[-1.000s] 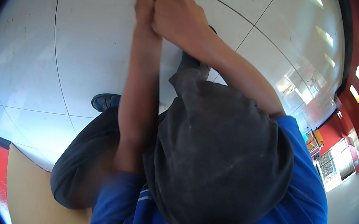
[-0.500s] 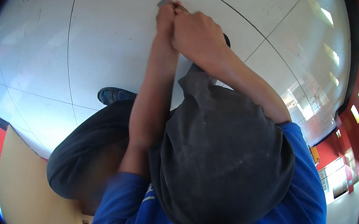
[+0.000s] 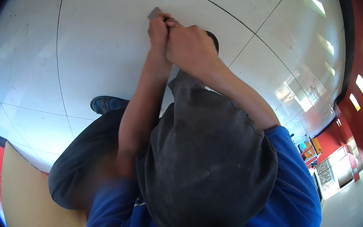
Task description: Scraping stains and adhesive residue from a tiled corridor floor using a hand scraper.
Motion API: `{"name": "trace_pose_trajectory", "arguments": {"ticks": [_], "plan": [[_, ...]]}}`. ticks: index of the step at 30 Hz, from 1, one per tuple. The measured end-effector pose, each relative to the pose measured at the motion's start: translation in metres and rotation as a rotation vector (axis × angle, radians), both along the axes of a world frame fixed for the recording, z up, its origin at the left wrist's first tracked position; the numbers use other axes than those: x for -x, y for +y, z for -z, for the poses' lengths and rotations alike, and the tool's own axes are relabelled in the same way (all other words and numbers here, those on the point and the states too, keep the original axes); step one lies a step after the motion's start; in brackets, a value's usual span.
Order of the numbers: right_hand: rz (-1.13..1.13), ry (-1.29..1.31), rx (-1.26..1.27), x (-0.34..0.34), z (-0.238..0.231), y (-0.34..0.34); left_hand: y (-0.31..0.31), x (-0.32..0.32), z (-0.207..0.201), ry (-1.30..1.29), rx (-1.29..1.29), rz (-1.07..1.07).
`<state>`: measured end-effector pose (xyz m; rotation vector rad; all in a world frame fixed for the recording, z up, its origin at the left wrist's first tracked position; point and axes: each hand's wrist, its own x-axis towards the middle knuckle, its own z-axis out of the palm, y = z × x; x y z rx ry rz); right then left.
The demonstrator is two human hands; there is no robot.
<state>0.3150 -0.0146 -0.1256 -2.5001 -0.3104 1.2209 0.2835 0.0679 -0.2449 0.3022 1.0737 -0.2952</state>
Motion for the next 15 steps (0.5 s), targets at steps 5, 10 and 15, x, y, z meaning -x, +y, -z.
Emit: {"name": "trace_pose_trajectory", "arguments": {"ticks": [5,10,15], "plan": [[0.077,-0.021,0.009,0.001,-0.008,0.007,-0.006,-0.005,-0.002,0.073,-0.427,0.464],[-0.030,-0.087,-0.041,-0.006,0.009,0.025,0.024,-0.013,0.009,-0.070,-0.057,-0.004],[-0.068,-0.104,0.025,0.007,0.018,-0.027,-0.036,-0.021,-0.015,0.098,-0.038,0.060]]}}
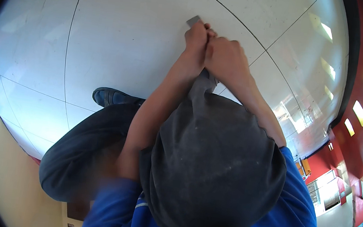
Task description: Scraping stains and adhesive residue from a tiled corridor floor using a hand scraper.
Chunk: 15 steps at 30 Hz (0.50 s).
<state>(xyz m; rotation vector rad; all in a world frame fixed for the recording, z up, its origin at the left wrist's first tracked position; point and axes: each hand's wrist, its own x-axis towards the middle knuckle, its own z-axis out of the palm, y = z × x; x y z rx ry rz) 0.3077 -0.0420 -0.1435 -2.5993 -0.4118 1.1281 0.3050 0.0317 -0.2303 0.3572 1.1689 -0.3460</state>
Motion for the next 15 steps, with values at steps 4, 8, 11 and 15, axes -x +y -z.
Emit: {"name": "trace_pose_trajectory", "arguments": {"ticks": [4,8,11,15], "plan": [[0.204,-0.157,0.002,-0.021,0.000,0.009,0.010,-0.032,0.007,-0.191,-0.086,-0.034],[0.197,-0.122,-0.004,-0.006,-0.004,-0.017,-0.023,-0.010,0.005,0.000,-0.083,0.099],[0.227,-0.182,0.046,-0.006,-0.001,-0.015,-0.023,-0.015,0.003,-0.040,-0.146,0.162],[0.282,-0.247,-0.033,-0.025,0.008,-0.014,-0.009,-0.046,0.000,-0.204,-0.152,0.167]]}}
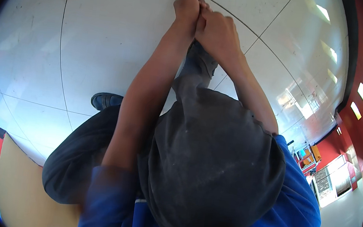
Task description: Scraping stains and adhesive residue from a tiled corridor floor using a hand scraper.
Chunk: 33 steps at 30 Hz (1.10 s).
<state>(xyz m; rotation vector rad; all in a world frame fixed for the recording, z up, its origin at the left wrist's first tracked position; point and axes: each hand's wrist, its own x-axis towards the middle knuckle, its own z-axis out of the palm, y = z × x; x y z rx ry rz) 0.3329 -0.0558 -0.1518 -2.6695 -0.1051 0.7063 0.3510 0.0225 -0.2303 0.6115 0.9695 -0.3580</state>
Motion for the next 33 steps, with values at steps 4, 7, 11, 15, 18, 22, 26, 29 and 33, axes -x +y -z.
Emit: {"name": "trace_pose_trajectory", "arguments": {"ticks": [4,7,11,15,18,22,26,29,33], "plan": [[-0.002,0.077,-0.051,0.043,-0.002,-0.040,-0.038,0.053,0.017,0.217,0.233,-0.081],[0.178,0.121,-0.085,0.044,-0.012,-0.072,-0.045,0.065,-0.002,0.198,0.238,0.081],[0.421,0.082,-0.010,0.025,-0.030,-0.105,0.010,0.030,0.010,-0.326,-0.164,0.451],[0.513,0.096,0.080,0.029,-0.021,-0.146,0.120,0.022,0.046,-0.485,-1.715,0.177],[0.430,0.018,0.029,0.013,-0.014,-0.142,0.141,0.025,0.043,-0.221,-1.937,0.384],[0.308,0.123,0.077,-0.008,-0.021,-0.110,0.144,0.040,0.051,-0.192,-2.048,0.664],[0.169,-0.056,0.012,-0.018,0.001,-0.102,0.131,0.033,0.058,-0.190,-2.002,0.640],[0.083,-0.058,0.050,-0.018,-0.001,-0.099,0.139,0.039,0.055,-0.173,-2.066,0.654],[0.088,0.002,0.066,-0.011,-0.009,-0.103,0.131,0.034,0.052,-0.216,-2.072,0.636]]}}
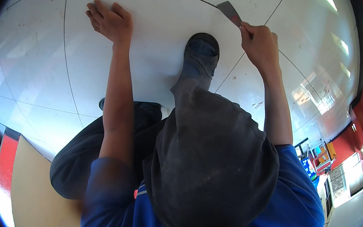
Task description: Scraping stains and adhesive residue from a tiled corridor floor using a hand scraper.
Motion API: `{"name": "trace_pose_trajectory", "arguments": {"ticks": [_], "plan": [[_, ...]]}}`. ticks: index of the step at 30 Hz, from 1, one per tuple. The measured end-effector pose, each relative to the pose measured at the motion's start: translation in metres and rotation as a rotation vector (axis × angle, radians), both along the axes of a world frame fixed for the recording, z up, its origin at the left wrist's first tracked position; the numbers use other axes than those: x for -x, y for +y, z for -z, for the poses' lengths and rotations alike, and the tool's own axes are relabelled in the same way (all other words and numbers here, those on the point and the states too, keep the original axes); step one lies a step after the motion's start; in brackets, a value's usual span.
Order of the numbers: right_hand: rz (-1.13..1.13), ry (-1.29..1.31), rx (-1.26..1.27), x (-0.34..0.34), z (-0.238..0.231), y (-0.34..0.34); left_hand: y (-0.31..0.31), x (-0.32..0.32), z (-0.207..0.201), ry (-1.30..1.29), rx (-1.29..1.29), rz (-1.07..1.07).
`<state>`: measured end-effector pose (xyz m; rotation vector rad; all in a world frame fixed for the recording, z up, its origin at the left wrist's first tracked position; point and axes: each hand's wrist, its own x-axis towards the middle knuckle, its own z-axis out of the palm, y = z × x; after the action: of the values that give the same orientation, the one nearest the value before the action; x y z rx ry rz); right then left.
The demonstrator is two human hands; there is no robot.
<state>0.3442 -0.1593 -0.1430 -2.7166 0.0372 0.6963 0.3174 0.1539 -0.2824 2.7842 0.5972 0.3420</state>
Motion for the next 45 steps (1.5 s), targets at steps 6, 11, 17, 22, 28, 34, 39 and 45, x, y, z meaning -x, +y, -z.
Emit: {"name": "trace_pose_trajectory", "arguments": {"ticks": [6,11,17,22,28,34,39,45], "plan": [[0.043,-0.153,-0.190,-0.016,0.018,0.021,-0.028,0.001,0.010,0.127,-0.178,-0.171],[0.417,-0.115,-0.293,-0.003,-0.020,-0.026,-0.158,-0.058,-0.012,0.371,0.058,-0.007],[0.520,-0.306,-0.197,-0.007,-0.064,-0.081,-0.206,-0.110,-0.013,-0.226,0.636,0.473],[0.596,-0.290,-0.257,0.005,-0.070,-0.087,-0.064,-0.029,0.027,0.013,0.004,-0.355],[0.626,-0.274,-0.347,0.003,-0.065,-0.076,-0.176,-0.101,-0.008,0.313,0.142,0.123],[0.677,-0.295,-0.342,-0.001,-0.083,-0.090,-0.170,-0.142,-0.008,-0.141,0.285,0.362],[0.707,-0.244,-0.347,0.007,-0.083,-0.090,-0.098,-0.103,-0.013,0.030,0.149,-0.213],[0.614,-0.260,-0.382,-0.007,-0.087,-0.065,-0.174,-0.132,-0.019,0.162,0.276,0.304]]}}
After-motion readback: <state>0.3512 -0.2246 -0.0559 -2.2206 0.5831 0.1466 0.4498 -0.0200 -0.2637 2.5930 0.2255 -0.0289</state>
